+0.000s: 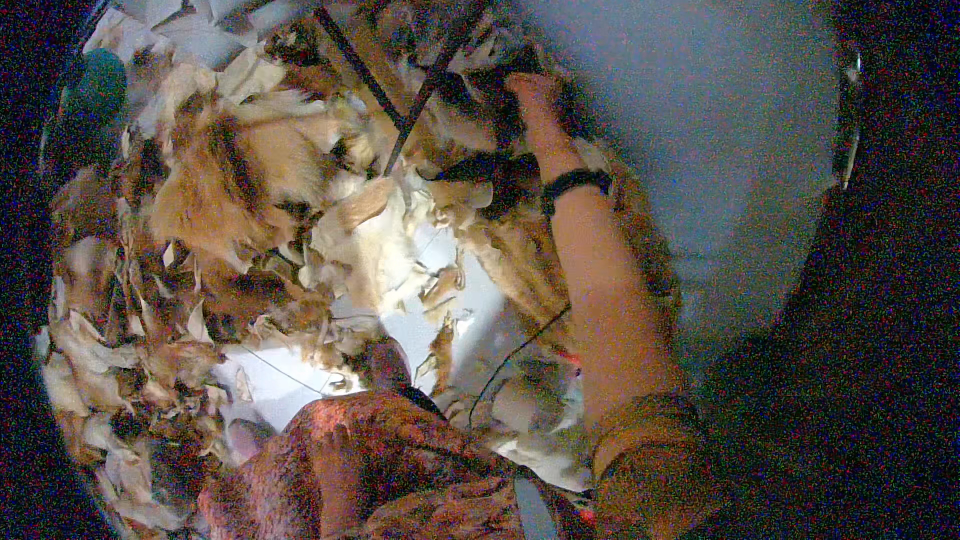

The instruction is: Skive and trim fur pelts and leather scraps using a skiving knife.

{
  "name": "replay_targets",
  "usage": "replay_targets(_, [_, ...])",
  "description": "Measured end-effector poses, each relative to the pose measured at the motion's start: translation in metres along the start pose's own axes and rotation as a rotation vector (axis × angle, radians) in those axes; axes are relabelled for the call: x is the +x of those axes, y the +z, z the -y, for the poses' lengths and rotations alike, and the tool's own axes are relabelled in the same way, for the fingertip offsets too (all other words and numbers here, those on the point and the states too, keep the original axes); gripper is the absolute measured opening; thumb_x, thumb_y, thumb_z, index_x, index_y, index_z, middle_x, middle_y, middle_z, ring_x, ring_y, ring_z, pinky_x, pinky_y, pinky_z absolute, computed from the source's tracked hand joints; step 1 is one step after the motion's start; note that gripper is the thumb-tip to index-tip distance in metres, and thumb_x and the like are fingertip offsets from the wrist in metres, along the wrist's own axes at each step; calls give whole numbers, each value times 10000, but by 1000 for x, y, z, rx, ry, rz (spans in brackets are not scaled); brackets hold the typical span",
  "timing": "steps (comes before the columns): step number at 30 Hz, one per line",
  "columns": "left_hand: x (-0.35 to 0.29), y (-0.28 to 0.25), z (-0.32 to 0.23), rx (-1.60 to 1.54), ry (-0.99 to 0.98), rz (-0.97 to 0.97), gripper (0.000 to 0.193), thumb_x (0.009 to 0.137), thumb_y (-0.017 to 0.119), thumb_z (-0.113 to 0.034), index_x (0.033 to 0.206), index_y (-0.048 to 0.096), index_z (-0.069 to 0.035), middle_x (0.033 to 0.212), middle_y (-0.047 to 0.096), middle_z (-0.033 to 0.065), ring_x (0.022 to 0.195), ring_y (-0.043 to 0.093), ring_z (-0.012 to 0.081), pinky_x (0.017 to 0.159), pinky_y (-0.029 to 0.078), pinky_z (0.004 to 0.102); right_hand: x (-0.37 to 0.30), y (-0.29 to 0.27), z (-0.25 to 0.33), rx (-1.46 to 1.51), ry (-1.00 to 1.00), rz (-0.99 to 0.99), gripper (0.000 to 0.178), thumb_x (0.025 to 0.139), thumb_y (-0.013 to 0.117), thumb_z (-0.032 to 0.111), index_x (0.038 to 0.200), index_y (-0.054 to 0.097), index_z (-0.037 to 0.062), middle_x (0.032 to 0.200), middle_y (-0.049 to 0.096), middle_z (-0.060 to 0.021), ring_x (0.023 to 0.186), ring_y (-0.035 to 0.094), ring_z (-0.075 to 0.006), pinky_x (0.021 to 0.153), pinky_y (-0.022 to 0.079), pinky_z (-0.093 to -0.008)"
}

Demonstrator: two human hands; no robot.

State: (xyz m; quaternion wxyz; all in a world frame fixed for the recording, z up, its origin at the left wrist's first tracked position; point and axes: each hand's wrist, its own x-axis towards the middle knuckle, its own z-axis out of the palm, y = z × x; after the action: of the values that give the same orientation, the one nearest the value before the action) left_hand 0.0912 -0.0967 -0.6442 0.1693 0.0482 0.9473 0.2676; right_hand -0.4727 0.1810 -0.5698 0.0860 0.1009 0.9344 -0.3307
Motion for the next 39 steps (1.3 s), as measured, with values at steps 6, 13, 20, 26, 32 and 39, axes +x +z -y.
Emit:
replay_targets(6, [57,-103,-13,20,-94,346,250,797,537,-150,1000,589,-13,892,604,133,772,600,257,652,494,376,-5,47,3,-674,16,-251,435,782,686,287,1071,613,-29,1017,651,-179,1002,610,-243,843,469,-376])
replay_targets(13, [54,-99,-15,100,-68,238,245,776,553,-135,986,597,-18,931,620,140,790,616,251,661,506,361,45,22,-56,-737,-18,-171,283,799,655,220,992,638,13,959,640,-150,899,612,-307,785,480,-404])
replay_targets(20, [39,-77,-5,168,11,96,242,769,558,-130,974,599,-9,921,614,136,780,616,257,653,506,373,10,82,22,-870,-741,-557,251,792,652,184,958,601,3,902,604,-119,872,605,-278,732,501,-406])
replay_targets(26, [54,-89,-15,170,46,4,243,774,553,-145,971,606,-12,873,588,121,763,602,259,642,499,386,28,39,-11,146,-259,-169,182,804,632,162,905,567,25,901,553,-81,877,582,-196,745,537,-350])
replay_targets(32, [35,-96,-11,117,-6,110,286,784,569,-190,1000,607,-7,953,598,147,849,593,269,711,484,392,-36,28,98,700,-54,-123,137,876,572,164,848,565,29,737,507,-43,758,566,-162,736,521,-322])
replay_targets(39, [47,-112,-18,67,-20,278,448,717,653,-303,1050,589,-9,929,596,132,843,586,255,721,473,387,-44,17,120,373,-157,-114,137,884,554,173,857,588,42,741,537,-26,690,557,-144,635,472,-257])
